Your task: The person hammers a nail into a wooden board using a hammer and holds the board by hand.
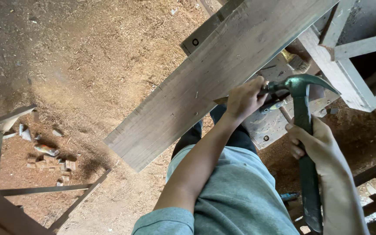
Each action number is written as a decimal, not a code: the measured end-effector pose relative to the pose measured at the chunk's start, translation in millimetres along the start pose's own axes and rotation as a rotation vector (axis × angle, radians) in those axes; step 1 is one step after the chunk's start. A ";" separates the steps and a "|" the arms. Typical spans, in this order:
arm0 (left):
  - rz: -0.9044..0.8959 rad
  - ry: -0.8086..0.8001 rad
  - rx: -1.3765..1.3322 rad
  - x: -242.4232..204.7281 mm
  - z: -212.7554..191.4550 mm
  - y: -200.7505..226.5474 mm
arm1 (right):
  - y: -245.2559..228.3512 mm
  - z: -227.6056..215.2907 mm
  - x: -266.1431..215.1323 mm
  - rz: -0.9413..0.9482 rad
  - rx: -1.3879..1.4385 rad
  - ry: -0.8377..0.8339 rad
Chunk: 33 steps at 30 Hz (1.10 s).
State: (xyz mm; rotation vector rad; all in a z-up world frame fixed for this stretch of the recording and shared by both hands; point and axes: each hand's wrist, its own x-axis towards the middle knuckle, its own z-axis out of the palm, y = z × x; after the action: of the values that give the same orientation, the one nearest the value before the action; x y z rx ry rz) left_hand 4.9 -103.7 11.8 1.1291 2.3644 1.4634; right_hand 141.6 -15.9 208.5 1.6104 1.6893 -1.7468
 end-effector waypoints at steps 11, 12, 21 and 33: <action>0.001 -0.103 -0.005 -3.6 14.2 -8.6 | 3.7 -0.1 2.6 -0.071 0.015 -0.037; -0.003 -0.094 0.015 -1.7 15.6 -10.1 | 1.8 0.3 4.0 -0.101 0.051 -0.011; 0.043 -0.044 0.032 0.6 9.4 -8.9 | -5.4 11.4 -2.9 0.001 -0.017 0.046; 0.044 -0.045 0.033 -9.4 7.9 -1.7 | 13.6 -7.4 -10.6 -0.109 0.196 -0.007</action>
State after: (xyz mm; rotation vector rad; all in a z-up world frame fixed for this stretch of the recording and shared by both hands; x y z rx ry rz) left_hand 14.4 -104.6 4.0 1.2165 2.3564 1.4025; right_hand 159.8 -19.4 211.2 1.6152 1.6772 -2.0246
